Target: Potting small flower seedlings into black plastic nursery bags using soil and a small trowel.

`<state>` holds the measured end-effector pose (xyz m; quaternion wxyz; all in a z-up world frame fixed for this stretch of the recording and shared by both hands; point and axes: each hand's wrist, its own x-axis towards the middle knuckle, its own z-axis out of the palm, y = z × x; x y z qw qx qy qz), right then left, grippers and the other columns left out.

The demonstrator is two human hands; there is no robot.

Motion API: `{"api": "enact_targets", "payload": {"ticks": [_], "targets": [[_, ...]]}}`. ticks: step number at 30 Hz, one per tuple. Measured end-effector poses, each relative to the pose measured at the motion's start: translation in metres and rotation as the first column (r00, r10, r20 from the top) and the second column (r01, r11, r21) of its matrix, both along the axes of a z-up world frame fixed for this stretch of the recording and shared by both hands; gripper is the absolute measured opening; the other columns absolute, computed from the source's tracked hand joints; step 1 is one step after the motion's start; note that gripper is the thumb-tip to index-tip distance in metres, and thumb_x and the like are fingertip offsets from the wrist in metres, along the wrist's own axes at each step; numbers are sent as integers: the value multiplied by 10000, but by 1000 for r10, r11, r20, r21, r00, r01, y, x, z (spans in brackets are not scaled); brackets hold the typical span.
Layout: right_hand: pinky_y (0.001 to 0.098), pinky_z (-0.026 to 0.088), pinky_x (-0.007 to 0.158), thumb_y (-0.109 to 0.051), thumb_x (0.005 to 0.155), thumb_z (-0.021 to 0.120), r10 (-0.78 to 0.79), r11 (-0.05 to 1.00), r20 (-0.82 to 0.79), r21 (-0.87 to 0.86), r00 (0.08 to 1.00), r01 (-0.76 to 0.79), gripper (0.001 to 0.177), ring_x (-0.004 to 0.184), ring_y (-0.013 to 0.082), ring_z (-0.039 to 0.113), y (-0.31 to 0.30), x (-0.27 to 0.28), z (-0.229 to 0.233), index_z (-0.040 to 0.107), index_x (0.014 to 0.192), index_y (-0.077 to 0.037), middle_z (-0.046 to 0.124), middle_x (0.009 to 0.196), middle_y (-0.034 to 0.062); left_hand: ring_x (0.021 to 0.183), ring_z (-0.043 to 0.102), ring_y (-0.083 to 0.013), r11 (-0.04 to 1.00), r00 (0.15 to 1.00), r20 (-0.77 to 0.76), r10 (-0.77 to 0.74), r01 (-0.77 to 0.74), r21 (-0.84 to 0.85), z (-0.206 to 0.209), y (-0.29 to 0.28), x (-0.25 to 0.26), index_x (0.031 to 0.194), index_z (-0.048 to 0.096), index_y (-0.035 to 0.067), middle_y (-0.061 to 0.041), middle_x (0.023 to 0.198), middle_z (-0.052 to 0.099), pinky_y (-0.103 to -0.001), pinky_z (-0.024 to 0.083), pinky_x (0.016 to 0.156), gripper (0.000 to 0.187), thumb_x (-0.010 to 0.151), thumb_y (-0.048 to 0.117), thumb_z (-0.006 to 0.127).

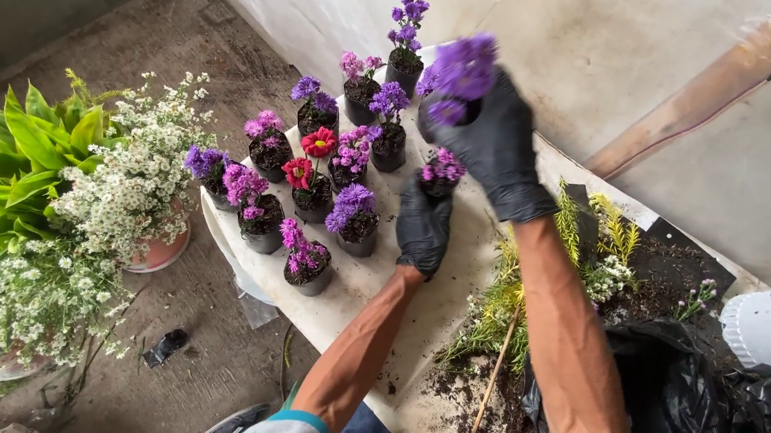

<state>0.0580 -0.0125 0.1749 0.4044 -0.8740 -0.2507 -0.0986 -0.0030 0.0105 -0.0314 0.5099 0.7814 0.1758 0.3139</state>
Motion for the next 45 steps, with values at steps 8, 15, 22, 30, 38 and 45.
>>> {"api": "enact_targets", "payload": {"ticks": [8,15,22,30,38,45], "targets": [[488,581,925,-382,766,785,-218,971,-75,-113,973,209,412,1026,353,730,-21,66,-94,632,1078,-161,739,981,79,1284,596,-270,973,933,-275,231,-218,79,17,18,-22,1595,227,218,-123,1502,535,-363,506,1084,821,933,514,613],[539,588,868,-317,715,778,-180,967,-155,-210,971,146,430,1042,418,701,-7,38,-124,623,1068,-127,706,985,152,1177,646,-402,985,933,-316,173,-159,70,39,21,-39,1574,195,109,-273,1436,544,-482,567,1012,742,979,341,573],[546,576,905,-296,751,733,-147,968,-145,-224,978,112,458,1090,427,675,-4,44,-159,594,1152,-124,670,1047,167,1204,626,-394,979,946,-261,190,-163,123,42,17,-43,1585,175,140,-233,1490,487,-463,567,994,746,975,348,550],[513,544,1046,-260,758,789,-232,948,-196,-266,953,176,714,1236,376,634,0,18,-138,532,1411,-137,660,1246,151,1194,645,-372,921,917,-266,297,-202,332,31,12,-42,1610,183,74,-244,1458,523,-448,560,989,766,982,377,500],[487,582,964,-352,740,806,-278,956,-164,-149,947,255,671,1148,375,674,-8,42,-181,582,1335,-139,679,1147,152,1088,682,-417,933,893,-326,310,-220,285,47,11,-45,1603,180,51,-261,1360,580,-483,597,905,823,939,341,570],[508,612,830,-362,684,809,-333,940,-82,-101,939,325,589,1026,424,705,-5,34,-176,646,1175,-81,674,1021,184,1037,694,-460,921,898,-306,316,-213,325,57,13,-48,1560,238,-48,-332,1217,643,-522,605,820,781,971,340,573]]}}
